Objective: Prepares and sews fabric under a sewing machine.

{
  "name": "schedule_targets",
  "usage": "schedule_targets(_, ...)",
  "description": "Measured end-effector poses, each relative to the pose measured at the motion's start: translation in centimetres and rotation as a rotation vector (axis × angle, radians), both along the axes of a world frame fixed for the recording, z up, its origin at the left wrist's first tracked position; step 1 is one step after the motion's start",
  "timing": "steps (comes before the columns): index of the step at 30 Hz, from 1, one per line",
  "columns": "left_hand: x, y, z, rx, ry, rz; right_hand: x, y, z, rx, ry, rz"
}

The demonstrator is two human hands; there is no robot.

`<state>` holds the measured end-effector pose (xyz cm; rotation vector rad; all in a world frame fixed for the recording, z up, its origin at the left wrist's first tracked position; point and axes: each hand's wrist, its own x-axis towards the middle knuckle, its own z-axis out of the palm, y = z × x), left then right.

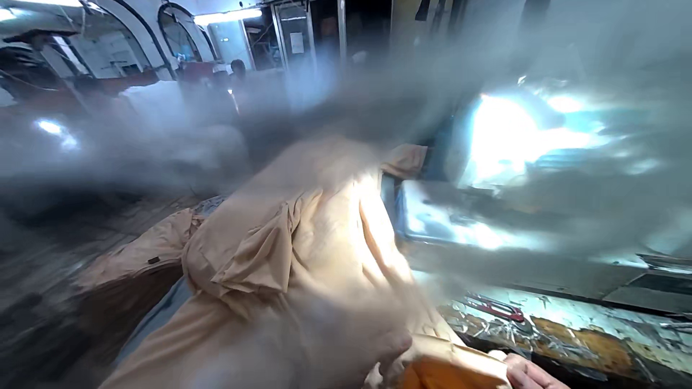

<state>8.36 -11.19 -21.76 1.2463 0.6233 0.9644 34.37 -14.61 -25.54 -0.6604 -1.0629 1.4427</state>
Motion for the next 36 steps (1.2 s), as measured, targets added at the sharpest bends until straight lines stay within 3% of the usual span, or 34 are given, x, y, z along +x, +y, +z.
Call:
schedule_targets(5, -0.5, 0.8, 0.4, 0.120, 0.159, 0.165, -1.1, 0.9, 0.8, -0.042, -0.093, -0.087)
schedule_targets(10, -1.1, 1.0, 1.2, 0.209, 0.147, 0.281, -1.4, 1.5, 1.3, -0.007, -0.110, -0.187)
schedule_targets(14, -1.7, 0.9, 1.1, 0.340, 0.147, 0.276, -1.1, 1.6, 0.9, 0.212, -0.123, -0.243)
schedule_targets(19, -2.0, 0.7, 1.3, 0.520, 0.317, 0.334, -1.4, 1.4, 1.1, 0.384, -0.280, -0.246)
schedule_targets(24, -1.1, 1.7, 0.8, 0.856, 0.527, 0.582, -2.2, 2.2, 0.2, 0.662, -0.696, -0.648)
schedule_targets(25, -0.8, 2.3, 0.7, 0.816, 0.540, 0.580, -2.1, 2.5, 0.3, 0.689, -0.752, -0.703)
schedule_targets(27, 0.5, 3.9, 1.6, 0.447, 0.380, 0.470, -1.6, 3.3, 0.9, 0.696, -0.807, -0.722)
schedule_targets(28, 1.4, 5.0, 3.0, 0.261, 0.273, 0.399, -1.3, 3.9, 1.5, 0.695, -0.805, -0.709)
schedule_targets(29, 2.4, 6.2, 4.5, 0.226, 0.253, 0.354, -1.0, 4.6, 2.1, 0.685, -0.776, -0.684)
schedule_targets(31, 4.2, 9.2, 7.6, 0.511, 0.452, 0.369, -0.3, 5.9, 3.7, 0.579, -0.608, -0.553)
schedule_targets(33, 5.2, 13.8, 9.0, 0.881, 0.803, 0.388, 0.2, 7.2, 4.8, 0.312, -0.351, -0.356)
schedule_targets(36, 8.0, 19.6, 9.3, 1.049, 1.147, 0.245, 0.5, 9.9, 4.6, 0.027, -0.089, -0.206)
